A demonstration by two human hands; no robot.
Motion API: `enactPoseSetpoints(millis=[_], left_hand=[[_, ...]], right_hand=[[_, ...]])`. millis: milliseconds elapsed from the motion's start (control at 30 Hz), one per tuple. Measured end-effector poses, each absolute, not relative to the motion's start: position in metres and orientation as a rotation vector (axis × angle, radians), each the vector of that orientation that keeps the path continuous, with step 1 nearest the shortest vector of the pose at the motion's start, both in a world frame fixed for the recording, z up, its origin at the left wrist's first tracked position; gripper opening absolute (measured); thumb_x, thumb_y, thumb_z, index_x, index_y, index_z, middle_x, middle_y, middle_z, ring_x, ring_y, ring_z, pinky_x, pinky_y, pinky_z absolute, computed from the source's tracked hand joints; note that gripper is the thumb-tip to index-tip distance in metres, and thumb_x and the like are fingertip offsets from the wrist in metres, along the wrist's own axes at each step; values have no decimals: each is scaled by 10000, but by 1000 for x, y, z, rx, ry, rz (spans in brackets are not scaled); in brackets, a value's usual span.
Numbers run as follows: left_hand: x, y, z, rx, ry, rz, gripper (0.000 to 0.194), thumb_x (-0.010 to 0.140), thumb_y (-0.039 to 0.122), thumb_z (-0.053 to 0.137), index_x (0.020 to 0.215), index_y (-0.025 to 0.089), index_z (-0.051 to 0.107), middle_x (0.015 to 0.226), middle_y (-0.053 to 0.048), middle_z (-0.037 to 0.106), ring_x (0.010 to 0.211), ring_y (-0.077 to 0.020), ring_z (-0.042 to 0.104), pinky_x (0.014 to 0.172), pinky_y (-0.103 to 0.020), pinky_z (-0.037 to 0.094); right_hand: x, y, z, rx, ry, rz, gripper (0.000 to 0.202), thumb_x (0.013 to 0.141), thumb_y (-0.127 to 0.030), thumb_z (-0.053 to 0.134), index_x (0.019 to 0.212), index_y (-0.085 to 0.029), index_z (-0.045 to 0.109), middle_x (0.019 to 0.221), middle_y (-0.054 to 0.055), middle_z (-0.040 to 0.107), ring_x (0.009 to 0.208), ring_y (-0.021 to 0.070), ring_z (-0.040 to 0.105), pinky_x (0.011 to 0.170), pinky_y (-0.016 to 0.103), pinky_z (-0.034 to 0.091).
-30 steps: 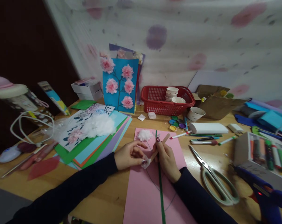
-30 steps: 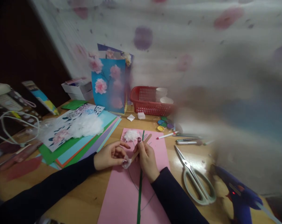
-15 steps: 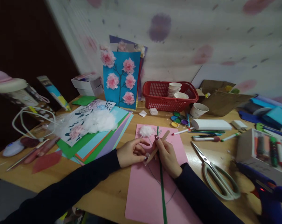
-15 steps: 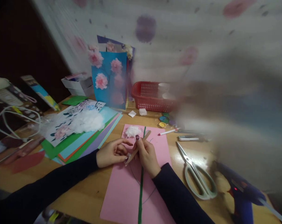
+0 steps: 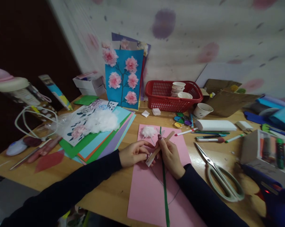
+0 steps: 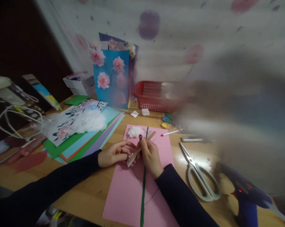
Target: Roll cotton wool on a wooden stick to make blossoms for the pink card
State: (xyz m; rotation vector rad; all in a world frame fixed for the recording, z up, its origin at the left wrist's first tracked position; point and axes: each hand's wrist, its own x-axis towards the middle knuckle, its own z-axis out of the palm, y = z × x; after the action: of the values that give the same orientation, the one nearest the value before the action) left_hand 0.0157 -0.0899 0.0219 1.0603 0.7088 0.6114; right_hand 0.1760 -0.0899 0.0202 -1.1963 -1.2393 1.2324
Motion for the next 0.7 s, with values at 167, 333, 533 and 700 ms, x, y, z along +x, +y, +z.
enactPoseSetpoints(millis=[167,333,533,700], left_hand=[[16,-89,21,1077,747,601,546,580,245,811,1010,142,491,789,-73,692,698,-169,669,713,-317,491],[16,-87,18,1099,805,609,566,546,210,822,1007,142,500,749,-50,688,668,-158,664,678,-299,495],[15,-89,20,1060,799,632,549,564,226,813,991,145,477,722,-40,684,676,-169,669,659,-300,499],[17,-91,21,1065,780,650,546,590,264,800,1012,143,476,710,-30,672,722,-179,668,692,-321,502]], right_hand=[[176,-90,21,-1208,-1238,1231,501,734,-660,505,573,-185,517,363,-39,462,316,97,418,329,205,295],[178,-88,19,-1189,-1157,1141,481,762,-631,495,601,-179,523,369,-39,463,337,97,423,350,203,305],[185,-82,13,-1248,-1013,996,474,823,-592,433,600,-179,505,355,-49,437,324,80,376,340,188,270],[182,-85,12,-1208,-1092,1087,458,814,-576,466,598,-175,512,366,-49,440,338,81,406,358,187,304]])
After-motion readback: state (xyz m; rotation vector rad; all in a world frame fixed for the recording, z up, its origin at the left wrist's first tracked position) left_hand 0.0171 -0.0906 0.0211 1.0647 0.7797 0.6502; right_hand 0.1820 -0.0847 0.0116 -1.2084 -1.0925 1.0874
